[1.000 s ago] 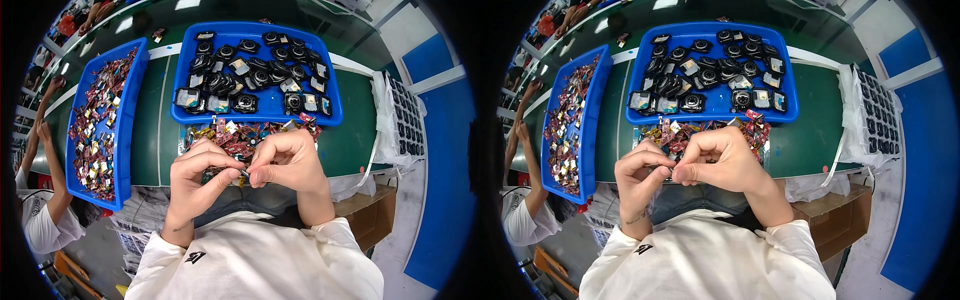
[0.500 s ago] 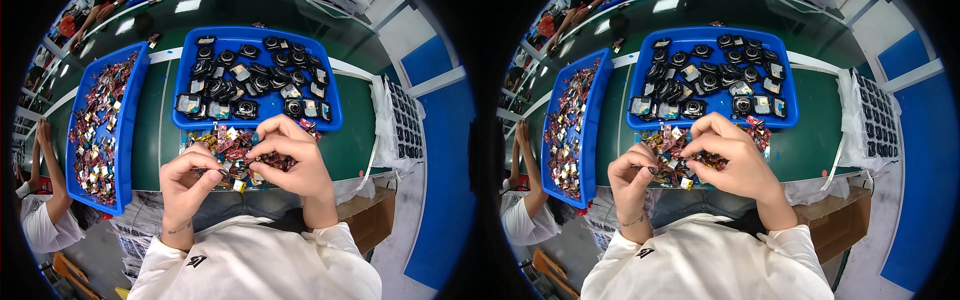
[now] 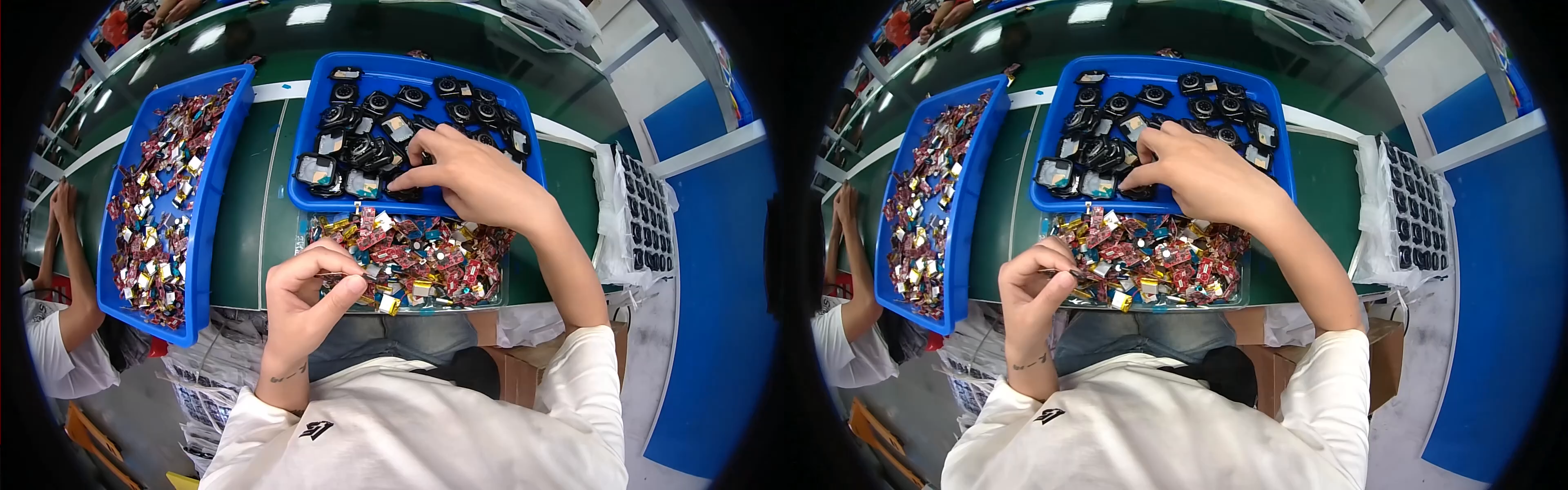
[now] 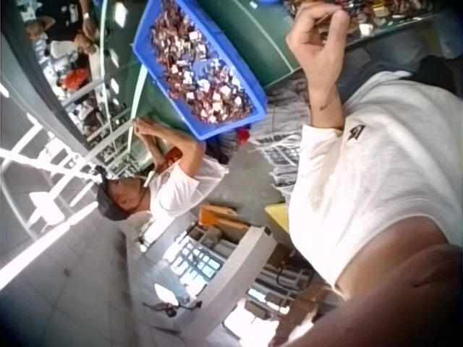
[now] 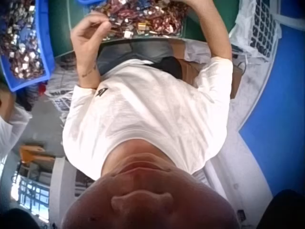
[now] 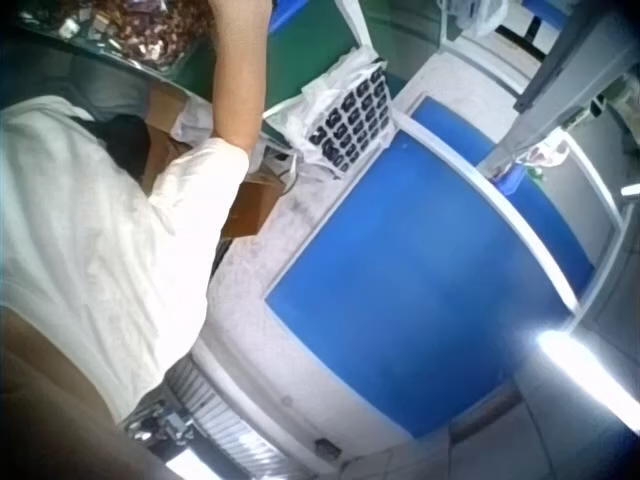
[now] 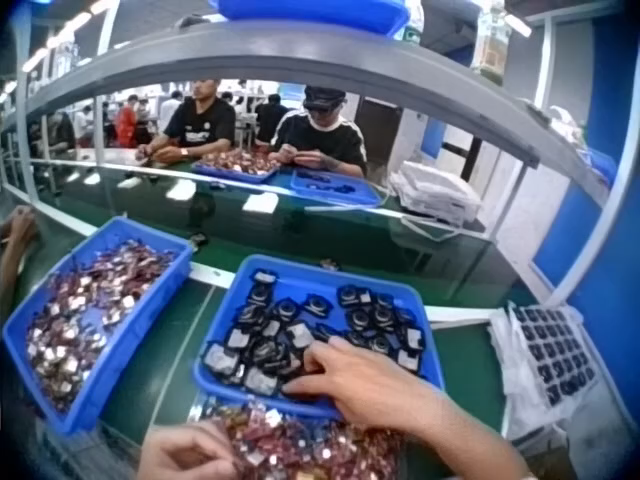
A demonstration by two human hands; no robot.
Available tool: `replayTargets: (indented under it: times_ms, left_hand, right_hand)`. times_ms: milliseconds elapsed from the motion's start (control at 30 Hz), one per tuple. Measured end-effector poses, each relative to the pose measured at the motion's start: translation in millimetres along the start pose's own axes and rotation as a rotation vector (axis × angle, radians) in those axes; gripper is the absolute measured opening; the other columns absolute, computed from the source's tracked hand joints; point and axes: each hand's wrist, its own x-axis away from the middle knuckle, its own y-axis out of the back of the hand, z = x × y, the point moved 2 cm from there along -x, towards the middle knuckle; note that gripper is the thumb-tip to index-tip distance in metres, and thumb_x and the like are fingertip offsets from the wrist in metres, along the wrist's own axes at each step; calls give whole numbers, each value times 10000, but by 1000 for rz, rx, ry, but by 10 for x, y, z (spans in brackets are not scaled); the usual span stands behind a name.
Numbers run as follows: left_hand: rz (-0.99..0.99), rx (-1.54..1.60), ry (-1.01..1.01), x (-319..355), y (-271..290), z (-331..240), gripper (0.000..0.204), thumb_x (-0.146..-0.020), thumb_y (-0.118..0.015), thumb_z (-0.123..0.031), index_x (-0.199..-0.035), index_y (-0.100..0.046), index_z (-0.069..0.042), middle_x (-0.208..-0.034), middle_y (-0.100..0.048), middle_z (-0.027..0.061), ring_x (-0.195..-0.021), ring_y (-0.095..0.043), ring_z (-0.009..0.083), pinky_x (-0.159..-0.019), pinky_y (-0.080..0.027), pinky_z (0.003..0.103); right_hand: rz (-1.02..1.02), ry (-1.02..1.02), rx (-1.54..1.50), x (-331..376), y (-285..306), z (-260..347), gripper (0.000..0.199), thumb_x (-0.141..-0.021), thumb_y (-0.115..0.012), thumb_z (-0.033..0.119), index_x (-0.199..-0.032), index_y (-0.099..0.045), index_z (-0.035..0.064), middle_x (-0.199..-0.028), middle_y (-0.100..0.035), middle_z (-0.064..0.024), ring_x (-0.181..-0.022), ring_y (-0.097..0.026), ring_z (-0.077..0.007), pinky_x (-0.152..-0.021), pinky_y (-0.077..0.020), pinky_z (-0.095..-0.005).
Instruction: Manually assemble components into electronic watch housings at an industrial workstation.
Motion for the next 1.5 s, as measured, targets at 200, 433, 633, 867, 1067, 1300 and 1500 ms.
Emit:
replayTargets:
  times_ms: [200, 433, 633, 867, 1067, 1300, 1500]
  left_hand:
    - [-19, -10, 10, 43, 31, -10, 57, -793, -679, 32, -827, -638, 53, -819, -612, 92, -786, -561, 151, -717, -434, 257]
    - [-12, -13, 16, 39, 15, -21, 52, -790, -678, 35, -818, -636, 47, -816, -610, 91, -784, -556, 155, -724, -430, 266]
    - [-9, 0, 33, 35, -16, -13, 55, -786, -681, 31, -811, -634, 45, -808, -607, 89, -777, -552, 154, -716, -429, 267]
    - [2, -9, 30, 50, -57, -25, 54, -783, -682, 29, -808, -636, 44, -813, -611, 92, -779, -555, 149, -717, -431, 257]
    - [9, -22, 18, 67, -13, -28, 52, -782, -677, 20, -806, -636, 43, -826, -612, 97, -781, -554, 149, -720, -429, 258]
    - [-12, -84, -60, -31, -49, -23, 54, -745, -686, 26, -786, -650, 30, -919, -609, 121, -867, -559, 170, -771, -430, 267]
    - [-14, -215, -132, -119, -206, -122, 70, -705, -709, 1, -764, -671, -6, -1029, -613, 152, -966, -571, 210, -857, -430, 310]
  right_hand:
    - [-2, 105, 29, -143, -124, -63, 353, -690, -719, 54, -1034, -698, 129, -939, -507, -61, -935, -494, -247, -803, -463, -354]
    - [-49, 27, -30, 78, -148, -155, 381, -715, -729, 79, -1090, -671, 108, -1111, -528, -78, -999, -468, -282, -878, -438, -376]
    - [11, -14, 37, 65, -7, -161, 418, -662, -771, 85, -1059, -658, 151, -1186, -503, -93, -1069, -465, -298, -921, -426, -396]
    - [-31, 30, 109, 93, -36, -164, 334, -656, -790, 132, -943, -623, 90, -1243, -498, -80, -1178, -440, -280, -938, -409, -419]
    - [-81, -251, -537, 214, 36, -217, 277, -727, -700, -6, -735, -428, 47, -991, -601, -108, -940, -593, -195, -801, -464, -311]
    - [-431, -336, -1086, 463, -131, 450, 228, -769, -726, 3, -959, -601, -9, -965, -587, -47, -810, -576, -65, -613, -486, -182]
    - [-658, -442, -1227, 451, -350, 673, 234, -810, -627, -65, -1020, -538, -13, -923, -614, -55, -735, -565, -47, -567, -429, -165]
